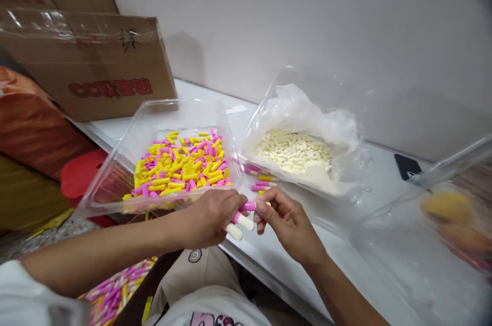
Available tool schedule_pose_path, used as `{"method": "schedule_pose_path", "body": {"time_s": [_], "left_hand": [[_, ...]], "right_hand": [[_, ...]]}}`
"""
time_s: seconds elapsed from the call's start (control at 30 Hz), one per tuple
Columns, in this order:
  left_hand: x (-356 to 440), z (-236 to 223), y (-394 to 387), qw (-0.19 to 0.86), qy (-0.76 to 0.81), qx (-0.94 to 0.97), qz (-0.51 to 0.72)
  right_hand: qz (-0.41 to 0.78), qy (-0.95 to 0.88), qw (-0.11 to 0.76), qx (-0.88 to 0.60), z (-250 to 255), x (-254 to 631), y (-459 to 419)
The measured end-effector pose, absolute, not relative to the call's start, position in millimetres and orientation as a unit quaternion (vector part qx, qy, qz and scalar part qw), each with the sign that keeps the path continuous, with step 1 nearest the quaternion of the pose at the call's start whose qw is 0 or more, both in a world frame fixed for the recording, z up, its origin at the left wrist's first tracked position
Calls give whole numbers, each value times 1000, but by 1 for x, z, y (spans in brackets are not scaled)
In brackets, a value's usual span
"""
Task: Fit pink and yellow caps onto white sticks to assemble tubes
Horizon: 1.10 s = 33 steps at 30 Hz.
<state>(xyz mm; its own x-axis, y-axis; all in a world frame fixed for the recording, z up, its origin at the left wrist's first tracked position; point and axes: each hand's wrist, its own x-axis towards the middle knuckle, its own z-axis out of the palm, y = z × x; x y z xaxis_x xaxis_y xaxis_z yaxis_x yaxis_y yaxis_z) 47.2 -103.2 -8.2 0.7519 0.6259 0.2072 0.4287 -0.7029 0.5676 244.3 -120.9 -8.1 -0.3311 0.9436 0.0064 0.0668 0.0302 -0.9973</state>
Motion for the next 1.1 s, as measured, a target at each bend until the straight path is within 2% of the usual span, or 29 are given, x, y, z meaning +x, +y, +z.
{"method": "schedule_pose_path", "body": {"time_s": [0.13,0.27,0.33,0.4,0.63,0.9,1.1], "left_hand": [[32,2,-83,304,331,877,172],[7,0,-14,277,546,750,249],[-4,-12,26,281,653,669,215],[-9,-26,58,280,679,651,193],[4,-59,93,316,675,653,131],[-18,-51,79,352,644,672,92],[-23,-55,68,309,640,699,79]], "right_hand": [[545,-659,315,-411,10,254,-102],[403,-668,367,-507,24,288,-58],[353,-644,364,-573,18,307,-34],[329,-630,334,-619,7,322,-15],[198,-693,115,-684,-18,345,24],[79,-759,-17,-646,-36,312,70],[54,-778,-64,-623,-37,306,65]]}}
